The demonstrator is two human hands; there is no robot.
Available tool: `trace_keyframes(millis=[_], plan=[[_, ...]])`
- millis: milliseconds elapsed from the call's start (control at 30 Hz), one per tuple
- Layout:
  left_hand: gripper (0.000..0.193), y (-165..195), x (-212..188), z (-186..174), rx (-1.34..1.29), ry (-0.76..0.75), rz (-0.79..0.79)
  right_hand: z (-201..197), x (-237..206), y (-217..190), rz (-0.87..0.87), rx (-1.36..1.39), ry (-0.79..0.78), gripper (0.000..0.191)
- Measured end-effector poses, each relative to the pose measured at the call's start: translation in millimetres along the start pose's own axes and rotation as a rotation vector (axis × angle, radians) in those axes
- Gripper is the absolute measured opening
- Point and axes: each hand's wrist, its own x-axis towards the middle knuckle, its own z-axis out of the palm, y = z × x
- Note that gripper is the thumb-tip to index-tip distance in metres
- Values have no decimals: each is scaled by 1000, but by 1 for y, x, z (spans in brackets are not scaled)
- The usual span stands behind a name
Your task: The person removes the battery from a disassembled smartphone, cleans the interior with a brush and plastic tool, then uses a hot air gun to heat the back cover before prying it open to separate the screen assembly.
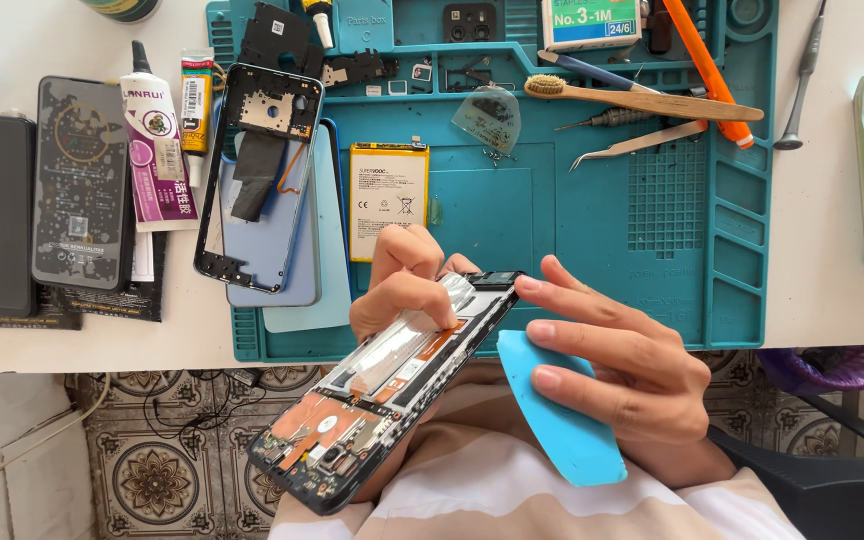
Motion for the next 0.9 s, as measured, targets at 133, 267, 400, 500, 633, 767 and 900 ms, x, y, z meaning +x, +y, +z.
trace_keyframes(millis=[133, 267, 400, 500, 633, 767, 900], plan=[[34, -5, 2, -7, 45, -42, 62, 3, 2, -1, 15, -24, -4, 36], [33, -6, 2, -10, 57, -46, 76, 11, -3, 2, 1, -52, 58, 36], [33, -1, 1, -12, 107, -64, 81, 12, -7, 4, 23, -71, 57, 36], [32, 0, -1, -12, 146, -60, 87, 10, -6, 7, 8, -87, 43, 35], [33, -2, 1, -11, 82, -45, 86, 13, -7, 7, -20, -101, 49, 35], [35, -2, 5, -8, 30, -35, 80, 14, -8, 5, -4, -126, 18, 36], [40, 5, 1, -5, -3, 15, 15, 18, -4, 8, -35, -152, 50, 34]])
